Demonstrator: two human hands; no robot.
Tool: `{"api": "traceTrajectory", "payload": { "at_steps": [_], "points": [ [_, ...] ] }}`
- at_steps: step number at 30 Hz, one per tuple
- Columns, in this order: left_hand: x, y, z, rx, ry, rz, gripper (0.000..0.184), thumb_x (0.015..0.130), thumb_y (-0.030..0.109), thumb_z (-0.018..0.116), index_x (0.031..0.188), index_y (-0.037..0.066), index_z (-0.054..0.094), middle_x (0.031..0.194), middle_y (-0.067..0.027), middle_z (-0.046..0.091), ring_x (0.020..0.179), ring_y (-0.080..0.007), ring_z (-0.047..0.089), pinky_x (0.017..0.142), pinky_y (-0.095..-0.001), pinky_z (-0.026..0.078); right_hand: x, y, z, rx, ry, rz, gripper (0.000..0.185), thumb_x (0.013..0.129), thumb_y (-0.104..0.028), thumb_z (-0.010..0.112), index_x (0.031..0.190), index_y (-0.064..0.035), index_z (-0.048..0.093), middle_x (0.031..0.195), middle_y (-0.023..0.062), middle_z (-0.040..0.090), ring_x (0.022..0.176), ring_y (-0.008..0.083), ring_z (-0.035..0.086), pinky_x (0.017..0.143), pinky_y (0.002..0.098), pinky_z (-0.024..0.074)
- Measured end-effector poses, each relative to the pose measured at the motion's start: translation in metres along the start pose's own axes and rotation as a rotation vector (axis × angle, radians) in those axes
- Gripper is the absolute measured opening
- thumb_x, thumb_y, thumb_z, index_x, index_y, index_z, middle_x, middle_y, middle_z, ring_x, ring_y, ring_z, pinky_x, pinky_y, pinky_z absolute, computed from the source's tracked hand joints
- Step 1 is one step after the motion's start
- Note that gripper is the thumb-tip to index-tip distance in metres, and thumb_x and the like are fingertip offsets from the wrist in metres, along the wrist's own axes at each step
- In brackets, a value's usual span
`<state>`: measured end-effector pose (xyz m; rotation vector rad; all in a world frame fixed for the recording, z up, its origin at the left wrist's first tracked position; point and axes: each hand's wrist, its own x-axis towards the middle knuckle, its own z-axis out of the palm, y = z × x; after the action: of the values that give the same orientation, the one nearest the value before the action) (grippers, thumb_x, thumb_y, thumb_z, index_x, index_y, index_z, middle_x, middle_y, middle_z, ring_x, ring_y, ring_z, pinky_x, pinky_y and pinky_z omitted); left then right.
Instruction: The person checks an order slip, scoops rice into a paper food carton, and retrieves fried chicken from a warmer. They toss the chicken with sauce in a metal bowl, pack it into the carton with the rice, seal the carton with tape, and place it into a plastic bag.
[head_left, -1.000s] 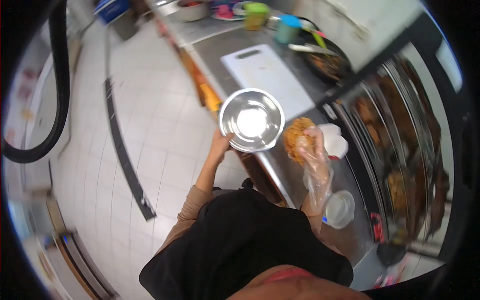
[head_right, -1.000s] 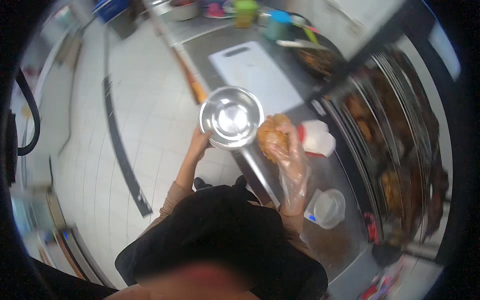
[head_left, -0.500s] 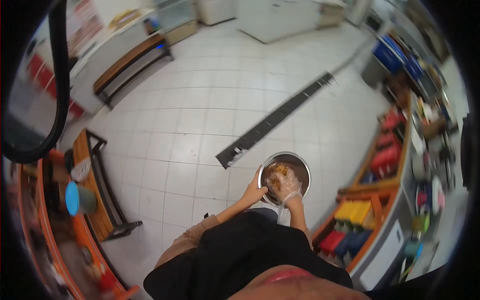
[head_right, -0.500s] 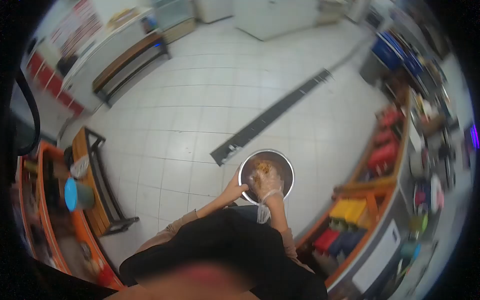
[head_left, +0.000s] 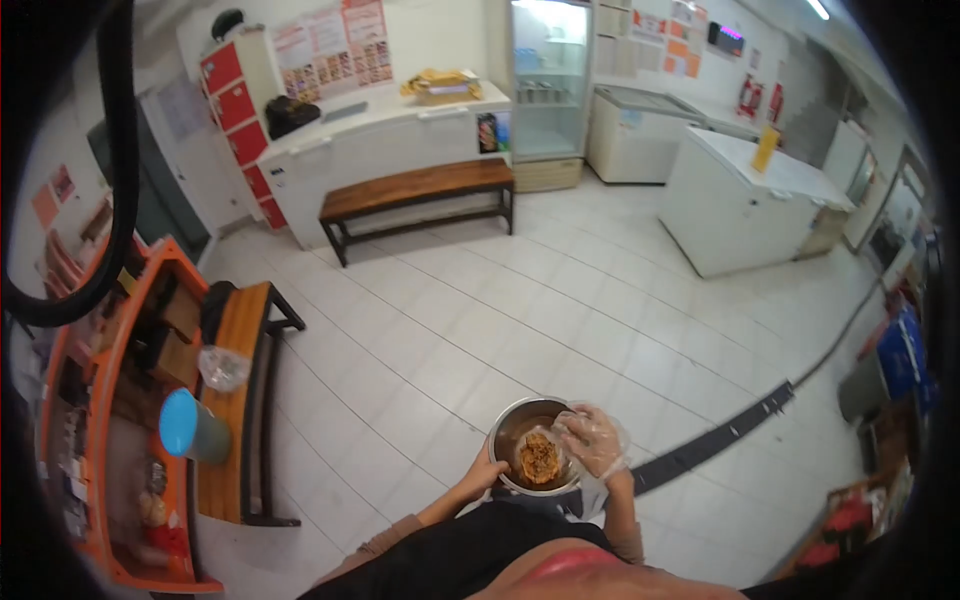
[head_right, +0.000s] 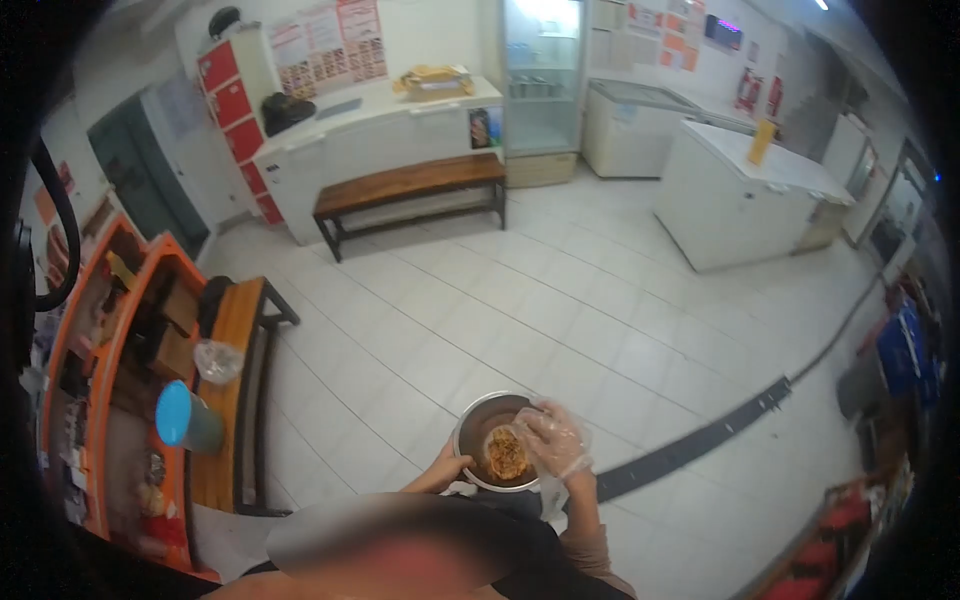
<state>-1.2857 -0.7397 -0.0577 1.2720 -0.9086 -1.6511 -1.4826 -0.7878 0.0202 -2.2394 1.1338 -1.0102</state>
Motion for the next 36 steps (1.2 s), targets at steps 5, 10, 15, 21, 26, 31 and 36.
{"api": "traceTrajectory", "payload": {
  "at_steps": [5, 10, 15, 21, 26, 31, 36],
  "points": [
    [0.086, 0.055, -0.081, -0.070, 0.285, -0.035, 0.070, 0.061, -0.002, 0.045, 0.123, 0.011, 0.016, 0.099, -0.0146, 0.045, 0.063, -0.0229, 0.057, 0.043, -0.0301, 0.050, 0.180, 0.045, 0.018, 0.630, -0.055, 0.107, 0.026, 0.072, -0.014, 0.059, 0.093, 0.0001, 0.056, 0.098, 0.0105, 0.052, 0.087, 0.0191, 0.052, 0.075, 0.0278, 0.0426],
    [0.202, 0.082, -0.134, -0.247, 0.544, -0.098, 0.074, 0.057, -0.004, 0.047, 0.120, 0.015, 0.012, 0.112, -0.0160, 0.036, 0.083, -0.0291, 0.054, 0.051, -0.0340, 0.052, 0.334, 0.152, 0.057, 1.016, -0.056, 0.460, 0.032, 0.073, -0.014, 0.058, 0.099, 0.0042, 0.050, 0.092, 0.0097, 0.055, 0.085, 0.0172, 0.053, 0.072, 0.0261, 0.0425],
    [0.367, 0.120, -0.168, -0.342, 0.598, -0.127, 0.074, 0.062, -0.001, 0.046, 0.121, 0.024, 0.007, 0.116, -0.0146, 0.030, 0.093, -0.0297, 0.047, 0.065, -0.0412, 0.048, 0.414, 0.262, 0.038, 1.127, 0.154, 0.660, 0.031, 0.076, -0.019, 0.055, 0.100, -0.0004, 0.048, 0.093, 0.0084, 0.054, 0.078, 0.0143, 0.052, 0.065, 0.0248, 0.0418],
    [0.576, 0.253, -0.146, -0.307, 0.473, 0.015, 0.071, 0.064, -0.001, 0.047, 0.118, 0.017, 0.004, 0.112, -0.0199, 0.028, 0.091, -0.0316, 0.049, 0.064, -0.0401, 0.051, 0.484, 0.385, -0.045, 1.033, 0.652, 0.505, 0.027, 0.081, -0.015, 0.045, 0.104, -0.0033, 0.045, 0.101, 0.0079, 0.046, 0.084, 0.0160, 0.048, 0.073, 0.0252, 0.0407],
    [0.770, 0.325, -0.135, -0.400, 0.329, 0.010, 0.071, 0.063, -0.003, 0.046, 0.118, 0.019, 0.007, 0.116, -0.0145, 0.024, 0.101, -0.0308, 0.041, 0.073, -0.0419, 0.046, 0.519, 0.509, -0.054, 0.694, 0.930, 0.512, 0.034, 0.079, -0.018, 0.047, 0.110, -0.0050, 0.042, 0.104, 0.0065, 0.045, 0.085, 0.0164, 0.047, 0.074, 0.0257, 0.0406],
    [0.926, 0.421, -0.120, -0.476, 0.393, 0.140, 0.063, 0.062, -0.001, 0.048, 0.111, 0.018, 0.014, 0.110, -0.0153, 0.030, 0.089, -0.0285, 0.048, 0.058, -0.0358, 0.050, 0.617, 0.646, -0.092, 1.039, 1.033, 0.641, 0.048, 0.075, -0.018, 0.049, 0.119, -0.0042, 0.033, 0.114, 0.0069, 0.038, 0.098, 0.0181, 0.044, 0.080, 0.0270, 0.0388],
    [1.081, 0.515, -0.156, -0.398, 0.448, 0.290, 0.061, 0.066, -0.002, 0.043, 0.114, 0.018, 0.011, 0.109, -0.0175, 0.032, 0.075, -0.0263, 0.054, 0.046, -0.0280, 0.050, 0.798, 0.721, -0.092, 0.622, 0.723, 0.189, 0.055, 0.073, -0.023, 0.055, 0.118, -0.0019, 0.031, 0.114, 0.0080, 0.038, 0.100, 0.0191, 0.042, 0.084, 0.0271, 0.0377]
  ]
}}
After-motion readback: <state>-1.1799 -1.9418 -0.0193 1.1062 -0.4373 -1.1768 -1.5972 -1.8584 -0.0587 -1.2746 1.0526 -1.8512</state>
